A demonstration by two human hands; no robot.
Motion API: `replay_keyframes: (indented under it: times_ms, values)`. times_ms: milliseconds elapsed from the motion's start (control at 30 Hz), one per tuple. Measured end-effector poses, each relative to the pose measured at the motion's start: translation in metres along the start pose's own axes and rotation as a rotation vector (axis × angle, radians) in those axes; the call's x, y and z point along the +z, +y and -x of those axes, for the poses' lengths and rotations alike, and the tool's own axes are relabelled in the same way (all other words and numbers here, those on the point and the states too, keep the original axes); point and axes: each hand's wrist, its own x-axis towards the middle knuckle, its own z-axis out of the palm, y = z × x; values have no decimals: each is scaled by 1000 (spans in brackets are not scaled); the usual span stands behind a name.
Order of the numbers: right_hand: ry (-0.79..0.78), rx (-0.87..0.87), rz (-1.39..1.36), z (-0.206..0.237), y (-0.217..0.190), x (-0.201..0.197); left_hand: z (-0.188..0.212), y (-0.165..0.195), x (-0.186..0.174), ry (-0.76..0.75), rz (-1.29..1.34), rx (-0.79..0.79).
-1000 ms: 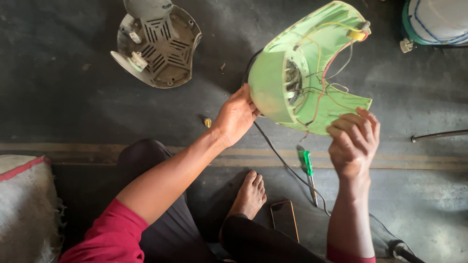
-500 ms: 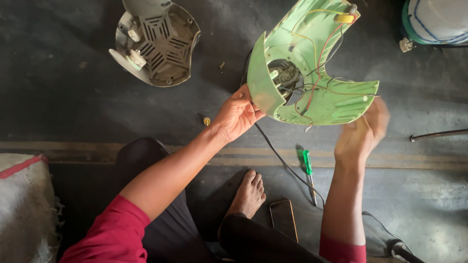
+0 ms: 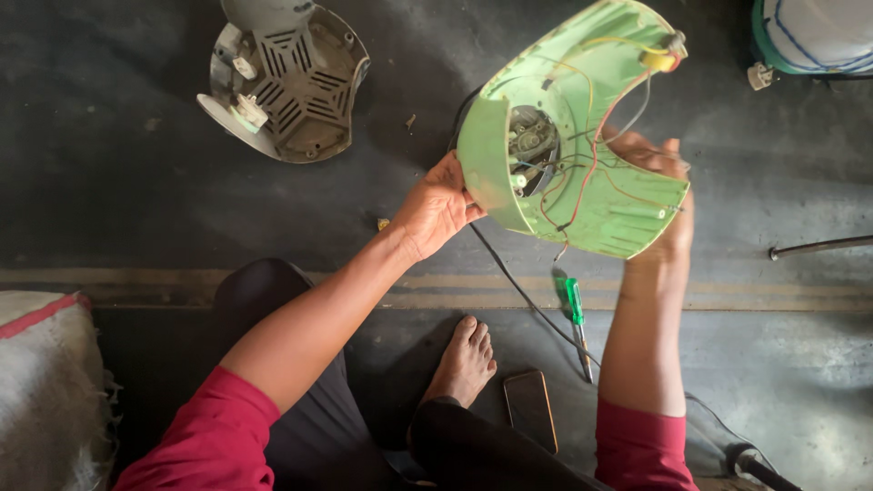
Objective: The person sits on the floor and disassembles a mixer grinder. They remove the motor unit from the green plastic housing, use a screwdriver to unscrew components, pull wiring loose from the housing, and separate the motor from the base, setting parts aside on the floor.
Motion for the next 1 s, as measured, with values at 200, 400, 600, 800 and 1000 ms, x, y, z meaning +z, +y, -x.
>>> replay_keyframes:
  times_ms: [200,400,600,800,1000]
  values:
    - [151,-168,645,30,-28,38,-2,-5,-6,-15,-3,16]
    - [231,-291,1064,60,-30,83,-2,-7,-1,-12,-21,30]
    - [-17,-764,2415,64,8,109,-3,-9,-10,-23,-65,10]
    - [745,-890,2107,54,7,121,-7,-13,-15,-44,-11,24]
    - [255,-282,1116,6,9,116,-3,-10,-11,14,-97,21]
